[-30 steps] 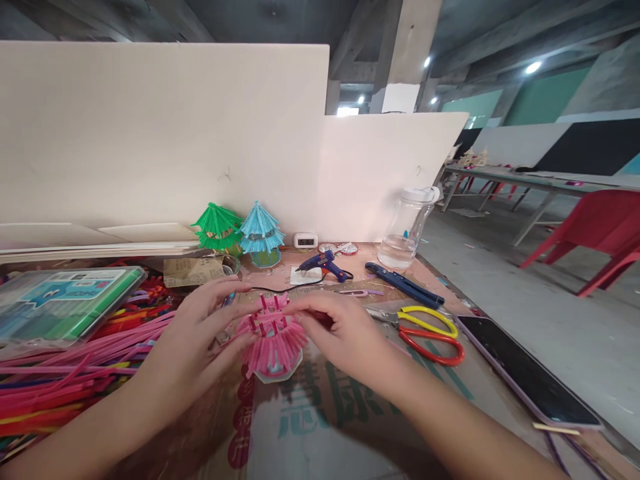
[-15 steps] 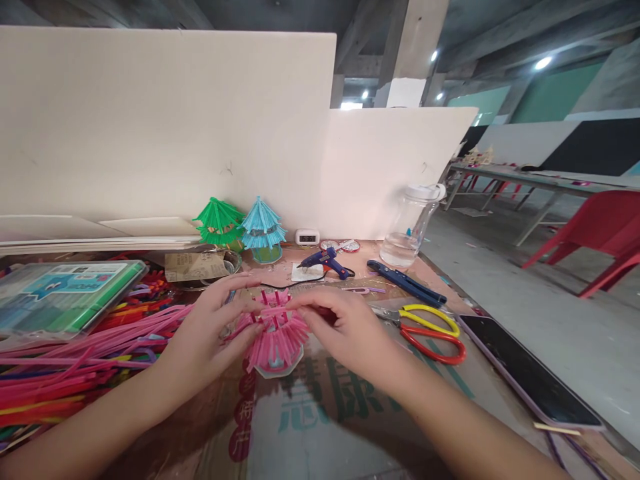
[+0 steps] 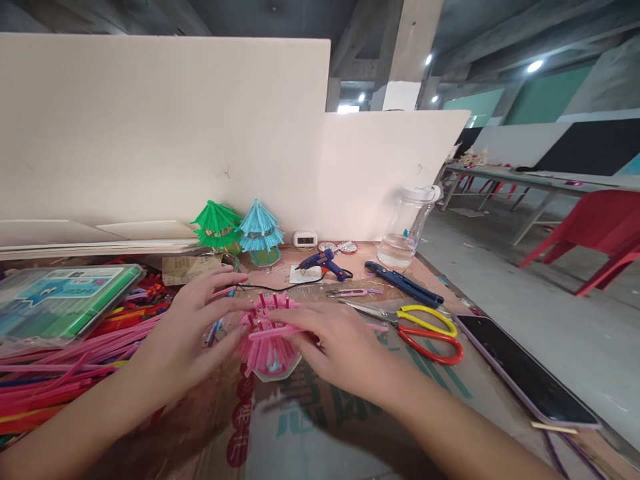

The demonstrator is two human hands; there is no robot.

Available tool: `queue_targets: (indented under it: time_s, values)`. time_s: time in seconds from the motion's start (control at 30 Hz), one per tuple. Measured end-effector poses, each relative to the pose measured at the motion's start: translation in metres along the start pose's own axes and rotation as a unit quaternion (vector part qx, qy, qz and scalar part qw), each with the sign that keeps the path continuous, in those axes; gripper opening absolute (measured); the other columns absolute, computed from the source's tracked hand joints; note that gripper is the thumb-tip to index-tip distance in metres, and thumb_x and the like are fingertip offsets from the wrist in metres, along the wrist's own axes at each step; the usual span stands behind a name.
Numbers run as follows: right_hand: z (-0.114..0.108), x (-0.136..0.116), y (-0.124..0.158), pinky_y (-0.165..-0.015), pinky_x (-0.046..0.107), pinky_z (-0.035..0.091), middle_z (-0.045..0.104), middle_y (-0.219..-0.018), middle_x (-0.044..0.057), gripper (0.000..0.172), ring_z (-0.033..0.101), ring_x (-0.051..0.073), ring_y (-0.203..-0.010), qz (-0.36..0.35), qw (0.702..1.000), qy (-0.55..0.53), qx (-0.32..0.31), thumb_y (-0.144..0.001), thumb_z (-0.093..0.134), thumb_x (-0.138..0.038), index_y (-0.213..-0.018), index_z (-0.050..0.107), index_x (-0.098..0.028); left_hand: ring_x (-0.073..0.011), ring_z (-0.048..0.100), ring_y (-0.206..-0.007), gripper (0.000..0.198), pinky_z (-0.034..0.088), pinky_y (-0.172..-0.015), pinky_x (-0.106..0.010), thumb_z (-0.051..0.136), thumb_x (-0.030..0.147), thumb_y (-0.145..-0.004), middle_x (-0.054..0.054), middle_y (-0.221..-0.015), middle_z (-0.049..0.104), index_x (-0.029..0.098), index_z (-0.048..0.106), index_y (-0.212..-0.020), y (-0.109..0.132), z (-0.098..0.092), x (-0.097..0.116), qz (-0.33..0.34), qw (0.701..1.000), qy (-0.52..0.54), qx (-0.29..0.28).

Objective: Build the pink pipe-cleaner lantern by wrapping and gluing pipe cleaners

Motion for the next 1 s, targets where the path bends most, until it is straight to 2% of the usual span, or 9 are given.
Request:
queue_targets:
  time_s: [0.1, 0.27, 0.4, 0.53, 0.67, 0.9, 1.0]
  values:
    - [0.001, 0.004, 0.0, -0.082, 0.031, 0.057, 0.075, -0.108, 0.006, 0.034, 0.071, 0.018, -0.095, 0.002, 1.0, 0.003, -0.003, -0.092, 0.048, -0.013, -0.117, 0.068, -0.024, -0.0287, 0.045, -0.13, 0.024, 0.037, -0.109, -0.053, 0.049, 0.02, -0.09, -0.009, -0.133, 0.055, 0.023, 0.067, -0.106, 0.0, 0.003, 0.002, 0.005, 1.0, -0.005, -0.016]
    - [0.002, 0.009, 0.001, -0.083, 0.034, 0.056, 0.075, -0.111, 0.009, 0.031, 0.071, 0.02, -0.097, 0.015, 1.0, 0.008, 0.0, -0.092, 0.046, -0.016, -0.113, 0.069, -0.02, -0.0288, 0.046, -0.129, 0.026, 0.038, -0.109, -0.052, 0.049, 0.021, -0.091, -0.009, -0.132, 0.056, 0.023, 0.066, -0.11, 0.0, 0.003, 0.002, 0.007, 1.0, -0.011, -0.018]
    - [0.002, 0.01, 0.002, -0.082, 0.034, 0.056, 0.074, -0.112, 0.008, 0.031, 0.071, 0.02, -0.097, 0.025, 1.0, 0.008, -0.004, -0.092, 0.046, -0.017, -0.114, 0.069, -0.022, -0.0283, 0.045, -0.129, 0.027, 0.039, -0.108, -0.051, 0.05, 0.021, -0.091, -0.009, -0.134, 0.055, 0.024, 0.065, -0.113, 0.001, 0.0, 0.004, 0.011, 1.0, -0.01, -0.019]
    - [0.003, 0.008, 0.001, -0.081, 0.034, 0.055, 0.075, -0.109, 0.008, 0.03, 0.071, 0.02, -0.096, 0.033, 0.999, 0.002, -0.014, -0.094, 0.046, -0.018, -0.114, 0.069, -0.021, -0.0272, 0.042, -0.131, 0.03, 0.038, -0.109, -0.05, 0.049, 0.018, -0.092, -0.008, -0.138, 0.052, 0.027, 0.064, -0.117, 0.0, -0.002, 0.011, 0.042, 0.999, 0.001, -0.019]
    - [0.003, 0.008, 0.001, -0.08, 0.032, 0.055, 0.076, -0.105, 0.007, 0.03, 0.071, 0.019, -0.094, 0.034, 0.999, -0.002, -0.018, -0.094, 0.047, -0.019, -0.114, 0.069, -0.021, -0.0282, 0.043, -0.13, 0.028, 0.038, -0.108, -0.052, 0.049, 0.018, -0.092, -0.008, -0.135, 0.053, 0.026, 0.067, -0.112, 0.0, -0.002, 0.012, 0.049, 0.999, -0.007, -0.021]
    - [-0.001, 0.008, 0.001, -0.088, 0.034, 0.055, 0.073, -0.115, 0.008, 0.03, 0.069, 0.02, -0.104, 0.033, 0.999, -0.014, 0.003, -0.097, 0.047, -0.024, -0.119, 0.067, -0.022, -0.0279, 0.043, -0.13, 0.028, 0.039, -0.107, -0.05, 0.049, 0.019, -0.093, -0.011, -0.135, 0.052, 0.022, 0.063, -0.116, 0.003, -0.003, 0.008, 0.038, 0.999, -0.011, -0.008]
    - [-0.005, 0.012, 0.002, -0.092, 0.035, 0.053, 0.071, -0.119, 0.007, 0.034, 0.067, 0.019, -0.109, 0.029, 0.999, -0.003, 0.035, -0.097, 0.042, -0.018, -0.122, 0.065, -0.022, -0.0264, 0.044, -0.129, 0.029, 0.039, -0.108, -0.049, 0.049, 0.019, -0.093, -0.01, -0.134, 0.052, 0.022, 0.06, -0.12, 0.004, -0.004, 0.006, 0.032, 0.999, -0.012, 0.012]
Point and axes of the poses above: each hand's wrist, its own y-axis away from the middle knuckle, its own z-axis out of the palm, x = y × z, the point moved 6 cm from there along -y, towards the middle knuckle
